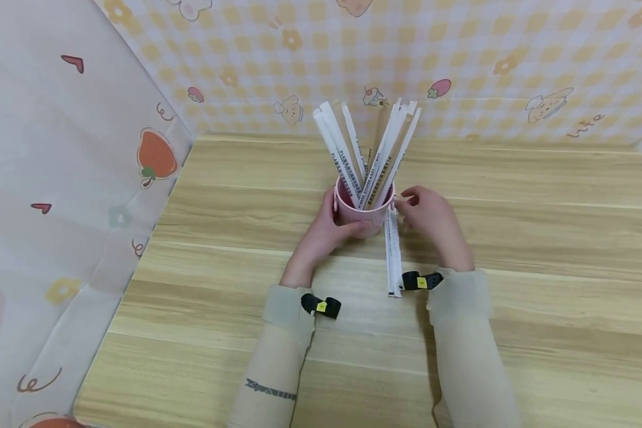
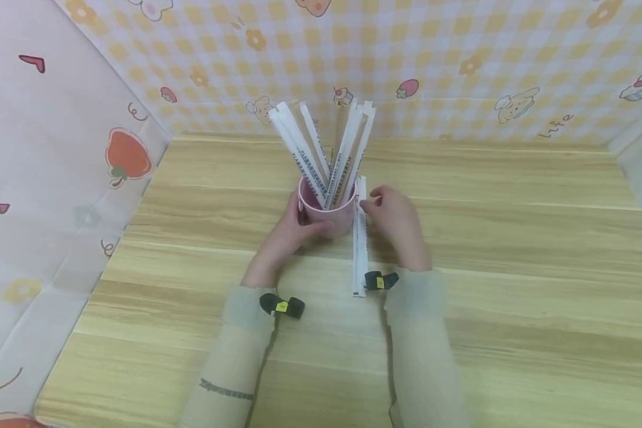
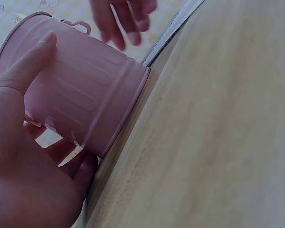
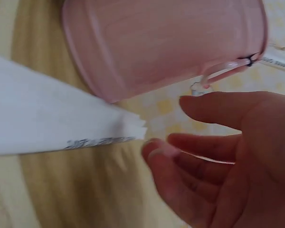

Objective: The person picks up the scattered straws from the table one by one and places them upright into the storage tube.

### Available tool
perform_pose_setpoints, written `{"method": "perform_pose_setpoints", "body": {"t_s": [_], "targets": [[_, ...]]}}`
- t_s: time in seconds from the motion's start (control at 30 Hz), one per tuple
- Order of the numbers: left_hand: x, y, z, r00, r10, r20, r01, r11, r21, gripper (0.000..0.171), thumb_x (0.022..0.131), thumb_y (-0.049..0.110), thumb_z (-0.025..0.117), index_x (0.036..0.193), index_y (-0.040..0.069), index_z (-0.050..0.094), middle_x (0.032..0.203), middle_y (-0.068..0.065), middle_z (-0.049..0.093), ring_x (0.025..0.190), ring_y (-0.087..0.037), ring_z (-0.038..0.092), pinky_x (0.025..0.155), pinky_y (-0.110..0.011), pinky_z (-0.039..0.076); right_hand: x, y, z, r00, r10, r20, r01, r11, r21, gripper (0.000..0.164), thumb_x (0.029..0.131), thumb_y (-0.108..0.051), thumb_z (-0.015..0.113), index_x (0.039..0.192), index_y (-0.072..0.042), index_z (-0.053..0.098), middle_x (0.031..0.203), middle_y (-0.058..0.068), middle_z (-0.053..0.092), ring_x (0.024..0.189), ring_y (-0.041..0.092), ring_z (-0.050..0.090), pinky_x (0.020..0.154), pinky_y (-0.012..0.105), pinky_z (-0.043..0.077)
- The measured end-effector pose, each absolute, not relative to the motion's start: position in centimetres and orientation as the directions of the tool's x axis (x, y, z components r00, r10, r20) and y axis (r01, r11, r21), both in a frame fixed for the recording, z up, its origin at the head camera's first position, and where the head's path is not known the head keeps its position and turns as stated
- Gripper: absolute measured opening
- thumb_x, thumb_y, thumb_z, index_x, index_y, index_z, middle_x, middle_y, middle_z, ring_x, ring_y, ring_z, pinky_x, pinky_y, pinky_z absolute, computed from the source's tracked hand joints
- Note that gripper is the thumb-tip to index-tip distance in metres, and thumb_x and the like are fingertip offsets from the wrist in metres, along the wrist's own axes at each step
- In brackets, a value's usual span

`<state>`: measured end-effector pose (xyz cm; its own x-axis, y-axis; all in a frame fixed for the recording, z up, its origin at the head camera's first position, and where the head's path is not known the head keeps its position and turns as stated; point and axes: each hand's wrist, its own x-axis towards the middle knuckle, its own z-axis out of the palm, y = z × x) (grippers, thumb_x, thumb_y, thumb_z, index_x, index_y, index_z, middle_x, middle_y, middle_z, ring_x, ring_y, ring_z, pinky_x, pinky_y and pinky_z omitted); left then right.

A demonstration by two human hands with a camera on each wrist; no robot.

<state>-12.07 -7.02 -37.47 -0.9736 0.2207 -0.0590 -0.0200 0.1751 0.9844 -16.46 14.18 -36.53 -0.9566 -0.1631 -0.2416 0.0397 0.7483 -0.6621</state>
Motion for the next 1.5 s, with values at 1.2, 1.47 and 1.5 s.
{"method": "perform_pose_setpoints", "body": {"t_s": [1.2,1.47,1.5], "targets": [[-12.1,-7.0,-37.6,-0.973,0.226,-0.048,-0.010,0.167,0.986,0.091,0.073,0.020,0.074,0.141,0.022,0.013,0.139,0.003,0.030,0.126,-0.013,0.029,0.102,-0.032,0.025,-15.9,13.6,-37.9,-0.903,-0.104,-0.416,0.173,0.799,-0.576,0.029,0.086,-0.029,0.052,0.077,-0.004,0.062,0.066,0.009,0.056,0.053,0.019,0.053,0.046,0.028,0.043],[-12.1,-7.0,-37.5,-0.973,0.223,-0.054,-0.015,0.173,0.985,0.091,0.073,0.020,0.074,0.141,0.022,0.013,0.139,0.004,0.029,0.126,-0.011,0.028,0.102,-0.031,0.024,-16.2,14.2,-37.9,-0.889,-0.127,-0.440,0.188,0.774,-0.605,0.031,0.089,-0.032,0.050,0.084,-0.003,0.061,0.071,0.010,0.057,0.057,0.019,0.056,0.051,0.029,0.048],[-12.1,-7.0,-37.5,-0.973,0.223,-0.055,-0.016,0.175,0.985,0.091,0.073,0.020,0.074,0.141,0.022,0.013,0.140,0.004,0.029,0.126,-0.010,0.028,0.102,-0.031,0.023,-16.2,14.2,-37.9,-0.889,-0.128,-0.439,0.189,0.771,-0.608,0.031,0.089,-0.032,0.049,0.085,-0.003,0.061,0.071,0.010,0.057,0.057,0.019,0.056,0.051,0.029,0.048]]}}
